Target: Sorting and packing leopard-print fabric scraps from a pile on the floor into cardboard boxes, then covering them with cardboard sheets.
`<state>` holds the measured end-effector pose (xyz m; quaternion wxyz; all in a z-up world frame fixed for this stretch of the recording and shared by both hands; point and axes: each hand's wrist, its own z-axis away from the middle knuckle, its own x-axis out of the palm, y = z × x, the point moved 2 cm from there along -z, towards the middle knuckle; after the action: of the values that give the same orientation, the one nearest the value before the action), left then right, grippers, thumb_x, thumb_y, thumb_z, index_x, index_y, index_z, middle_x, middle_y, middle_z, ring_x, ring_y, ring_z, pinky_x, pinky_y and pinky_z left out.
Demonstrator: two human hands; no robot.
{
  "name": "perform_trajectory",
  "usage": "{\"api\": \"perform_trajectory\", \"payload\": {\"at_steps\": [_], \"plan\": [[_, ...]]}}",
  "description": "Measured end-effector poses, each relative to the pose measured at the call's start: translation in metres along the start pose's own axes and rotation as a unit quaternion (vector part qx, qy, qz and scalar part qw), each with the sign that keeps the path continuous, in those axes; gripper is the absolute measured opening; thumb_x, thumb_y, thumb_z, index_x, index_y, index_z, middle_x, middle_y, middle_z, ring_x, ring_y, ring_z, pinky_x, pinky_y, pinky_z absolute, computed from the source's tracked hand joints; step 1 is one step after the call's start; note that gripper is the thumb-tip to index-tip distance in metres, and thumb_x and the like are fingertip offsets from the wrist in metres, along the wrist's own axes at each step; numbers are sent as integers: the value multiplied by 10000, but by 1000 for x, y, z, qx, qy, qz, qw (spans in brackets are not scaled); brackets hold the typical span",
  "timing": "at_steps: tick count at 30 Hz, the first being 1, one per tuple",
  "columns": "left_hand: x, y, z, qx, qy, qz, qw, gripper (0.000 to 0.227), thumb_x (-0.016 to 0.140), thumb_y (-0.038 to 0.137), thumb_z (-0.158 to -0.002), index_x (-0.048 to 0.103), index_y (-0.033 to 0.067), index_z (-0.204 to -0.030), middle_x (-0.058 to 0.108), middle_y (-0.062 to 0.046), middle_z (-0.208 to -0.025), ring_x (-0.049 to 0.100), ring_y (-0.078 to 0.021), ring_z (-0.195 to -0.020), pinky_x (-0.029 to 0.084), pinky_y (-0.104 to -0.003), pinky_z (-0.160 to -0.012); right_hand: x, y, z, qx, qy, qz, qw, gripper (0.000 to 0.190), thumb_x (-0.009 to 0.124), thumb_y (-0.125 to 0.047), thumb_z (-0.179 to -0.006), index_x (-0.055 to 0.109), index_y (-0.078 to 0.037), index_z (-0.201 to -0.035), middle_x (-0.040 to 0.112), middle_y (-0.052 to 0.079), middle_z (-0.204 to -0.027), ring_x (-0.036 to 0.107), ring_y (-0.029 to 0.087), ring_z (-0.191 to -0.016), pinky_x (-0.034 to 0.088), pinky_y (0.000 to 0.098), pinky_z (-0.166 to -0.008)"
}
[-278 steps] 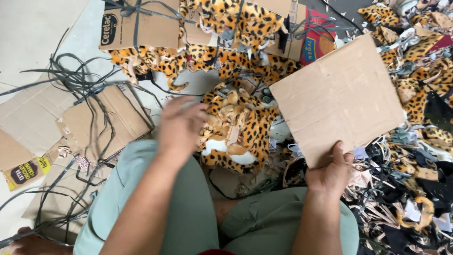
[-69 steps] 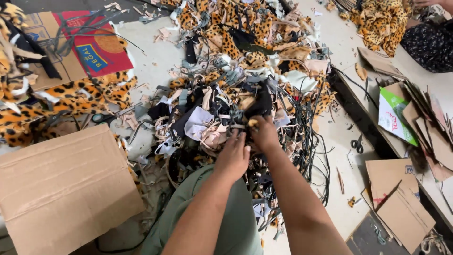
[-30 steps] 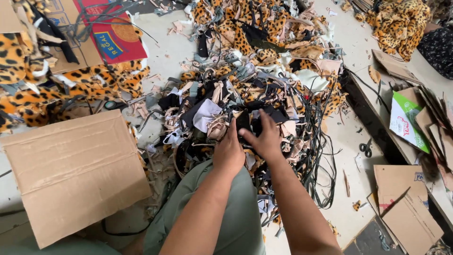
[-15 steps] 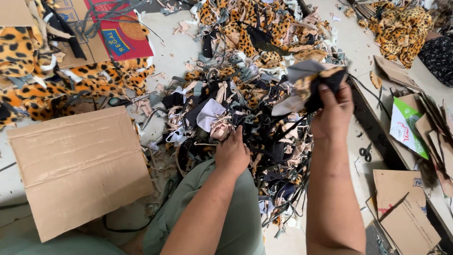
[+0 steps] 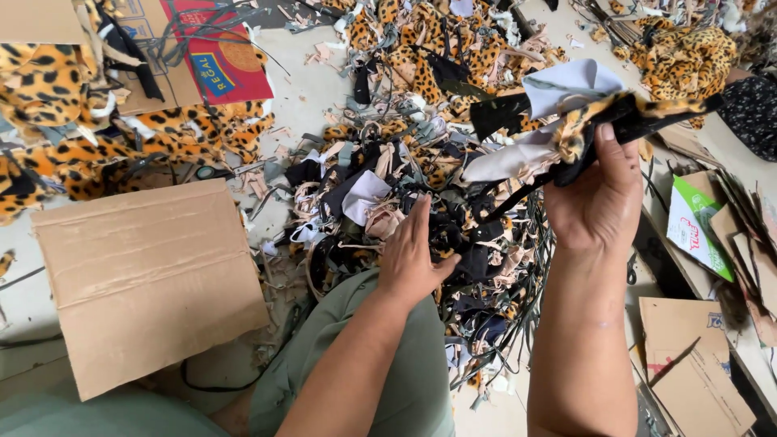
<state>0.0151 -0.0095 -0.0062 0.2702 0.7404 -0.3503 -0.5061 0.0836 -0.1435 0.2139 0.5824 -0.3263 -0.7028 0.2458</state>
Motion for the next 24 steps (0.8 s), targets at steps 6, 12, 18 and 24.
{"api": "perform_trajectory", "payload": {"at_steps": [6, 12, 18, 24], "plan": [[-3, 15, -17, -52, 5, 163, 985, 1363, 377, 931, -635, -107, 121, -1618, -36, -244, -1717, 72, -470, -1577, 222, -633, -1206, 35, 14, 31, 27, -12, -47, 998, 350, 735, 92, -906, 706, 0, -1242, 747, 165, -1142, 710, 283, -1047, 618, 412, -859], [-54, 44, -47, -404, -150, 397, 811, 458, 428, 429, -1064, 640, 110, -1316, 610, -72, -880, 509, -173, -711, 363, -340, -622, 59, 18, 39, 38, 2, -103, 994, 534, 743, 136, -870, 637, 35, -1384, 724, 219, -1216, 713, 315, -1090, 642, 420, -947], [-96, 6, -54, -300, -24, 779, 550, 625, 124, 275, -1046, 97, -29, -1591, 233, -324, -1640, 287, -473, -1502, 352, -613, -1173, 46, 26, 42, 49, -49, -18, 997, 431, 747, 73, -896, 637, 32, -1311, 743, 213, -1181, 744, 294, -1011, 650, 379, -802], [-169, 9, -39, -147, -16, 831, 536, 701, 521, 665, -960, 485, 286, -1549, 720, -84, -1147, 689, -294, -1067, 573, -504, -958, 52, 85, 56, 93, -53, 13, 994, 132, 649, 41, -959, 712, 8, -1070, 761, 222, -1030, 788, 335, -919, 696, 435, -785]]}}
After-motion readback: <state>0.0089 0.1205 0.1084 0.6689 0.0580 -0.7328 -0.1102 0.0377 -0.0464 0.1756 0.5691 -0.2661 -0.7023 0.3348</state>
